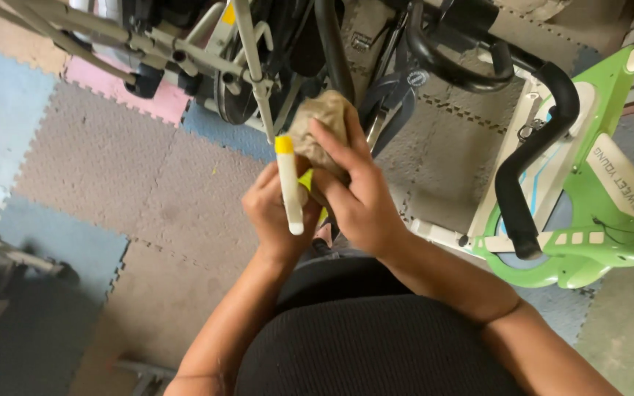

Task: Spray and wipe down gym equipment using a cloth and cleaning solution.

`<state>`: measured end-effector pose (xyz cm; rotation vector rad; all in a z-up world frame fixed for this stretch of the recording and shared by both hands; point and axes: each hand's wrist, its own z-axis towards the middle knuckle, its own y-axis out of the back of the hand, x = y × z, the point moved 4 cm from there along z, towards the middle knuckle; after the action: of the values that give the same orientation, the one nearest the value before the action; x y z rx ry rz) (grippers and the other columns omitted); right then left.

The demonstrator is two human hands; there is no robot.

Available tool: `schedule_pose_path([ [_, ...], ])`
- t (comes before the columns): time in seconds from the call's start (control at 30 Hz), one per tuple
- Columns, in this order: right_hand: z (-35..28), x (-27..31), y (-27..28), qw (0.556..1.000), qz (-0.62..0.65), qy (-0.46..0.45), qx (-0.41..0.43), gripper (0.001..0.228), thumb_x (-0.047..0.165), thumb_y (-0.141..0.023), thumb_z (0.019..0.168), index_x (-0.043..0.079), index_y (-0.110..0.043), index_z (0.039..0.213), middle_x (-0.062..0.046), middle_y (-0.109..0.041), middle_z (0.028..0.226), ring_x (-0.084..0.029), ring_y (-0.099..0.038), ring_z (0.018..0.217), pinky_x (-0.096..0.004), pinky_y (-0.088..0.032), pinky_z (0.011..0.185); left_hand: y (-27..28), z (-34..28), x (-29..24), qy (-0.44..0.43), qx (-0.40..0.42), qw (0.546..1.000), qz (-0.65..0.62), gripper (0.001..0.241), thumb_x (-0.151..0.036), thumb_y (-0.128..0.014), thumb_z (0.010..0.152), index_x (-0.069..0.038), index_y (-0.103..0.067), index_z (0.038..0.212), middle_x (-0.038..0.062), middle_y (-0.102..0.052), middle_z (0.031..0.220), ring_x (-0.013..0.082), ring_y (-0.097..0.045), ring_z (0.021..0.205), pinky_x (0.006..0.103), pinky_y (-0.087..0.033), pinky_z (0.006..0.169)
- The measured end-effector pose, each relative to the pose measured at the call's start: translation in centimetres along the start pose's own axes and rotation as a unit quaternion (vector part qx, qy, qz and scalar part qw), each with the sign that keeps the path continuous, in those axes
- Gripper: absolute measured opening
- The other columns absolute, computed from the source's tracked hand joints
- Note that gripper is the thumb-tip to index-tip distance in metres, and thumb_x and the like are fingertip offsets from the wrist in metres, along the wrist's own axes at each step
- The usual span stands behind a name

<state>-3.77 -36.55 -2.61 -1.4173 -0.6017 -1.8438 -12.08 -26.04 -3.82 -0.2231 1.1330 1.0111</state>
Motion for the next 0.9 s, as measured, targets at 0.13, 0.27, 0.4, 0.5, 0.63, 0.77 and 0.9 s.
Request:
schedule_pose_path([
  [0.13, 1.8, -0.6, 1.0, 0.992, -0.127, -0.018, -0.001, 0.048, 0.013, -0.057, 0.108, 0.014, -0.052, 0.156, -0.018, -0.015, 0.177, -0.031, -0.039, 0.159, -0.038, -0.046, 0.129, 0.6, -0.4, -0.3, 0.015, 0.002, 1.0, -0.01, 0.036, -0.007, -0.078, 0.084, -0.003, -0.073, 0.12, 0.012, -0.073, 0.097, 0.0224, -0.075, 0.082, 0.0321, -0.06, 0.075],
  [0.27, 3.1, -1.6, 1.2, 0.991, -0.09, -0.09, -0.046, 0.038, 0.011, -0.063, 0.099, 0.004, -0.065, 0.136, -0.018, -0.038, 0.154, -0.026, -0.051, 0.133, -0.036, -0.048, 0.116, 1.0, -0.9, -1.3, 0.025, 0.009, 1.0, 0.0, 0.046, -0.004, -0.074, 0.077, -0.002, -0.074, 0.123, 0.013, -0.074, 0.093, 0.0212, -0.074, 0.078, 0.0321, -0.06, 0.075],
  [0.4, 3.8, -5.0, 2.5, 0.982, 0.078, -0.134, -0.112, 0.026, 0.007, -0.058, 0.094, -0.001, -0.075, 0.111, -0.012, -0.045, 0.131, -0.018, -0.063, 0.106, -0.035, -0.06, 0.094, 0.7, -0.9, -1.9, -0.006, 0.004, 1.0, 0.015, 0.037, -0.007, -0.08, 0.084, -0.004, -0.074, 0.12, 0.011, -0.075, 0.094, 0.0216, -0.075, 0.083, 0.0329, -0.059, 0.079],
  [0.5, 4.1, -5.2, 2.8, 0.987, 0.039, -0.099, -0.116, 0.023, 0.004, -0.061, 0.098, -0.001, -0.076, 0.114, -0.011, -0.05, 0.128, -0.012, -0.056, 0.114, -0.028, -0.052, 0.1, 1.0, -0.8, -2.2, -0.005, 0.013, 1.0, 0.001, 0.036, -0.007, -0.081, 0.086, -0.003, -0.073, 0.121, 0.011, -0.076, 0.098, 0.0207, -0.075, 0.084, 0.0321, -0.059, 0.077],
  [0.63, 4.0, -5.5, 3.4, 0.984, 0.073, -0.094, -0.134, 0.021, 0.006, -0.061, 0.1, 0.0, -0.074, 0.115, -0.008, -0.055, 0.125, -0.013, -0.061, 0.1, -0.025, -0.054, 0.088, 1.1, -0.7, -2.6, 0.002, 0.013, 1.0, -0.018, 0.039, -0.008, -0.08, 0.086, -0.002, -0.072, 0.124, 0.013, -0.076, 0.108, 0.0218, -0.078, 0.093, 0.0317, -0.061, 0.083],
  [0.77, 3.7, -4.8, 5.1, 0.976, 0.096, -0.144, -0.132, 0.027, 0.014, -0.063, 0.102, 0.006, -0.069, 0.127, -0.008, -0.068, 0.107, -0.013, -0.063, 0.087, -0.025, -0.057, 0.077, 0.7, 0.1, -2.4, 0.028, 0.009, 1.0, 0.001, 0.039, -0.014, -0.085, 0.088, -0.003, -0.073, 0.123, 0.012, -0.077, 0.109, 0.0207, -0.078, 0.095, 0.031, -0.062, 0.082],
  [0.9, 3.0, -5.8, 7.6, 0.945, 0.155, -0.23, -0.176, 0.029, 0.018, -0.064, 0.097, 0.009, -0.069, 0.124, -0.008, -0.07, 0.103, -0.016, -0.066, 0.078, -0.033, -0.061, 0.062, 0.6, 1.4, -3.4, -0.055, 0.026, 0.998, 0.024, 0.04, -0.014, -0.086, 0.089, -0.005, -0.072, 0.126, 0.012, -0.075, 0.124, 0.0244, -0.075, 0.114, 0.0351, -0.061, 0.098],
])
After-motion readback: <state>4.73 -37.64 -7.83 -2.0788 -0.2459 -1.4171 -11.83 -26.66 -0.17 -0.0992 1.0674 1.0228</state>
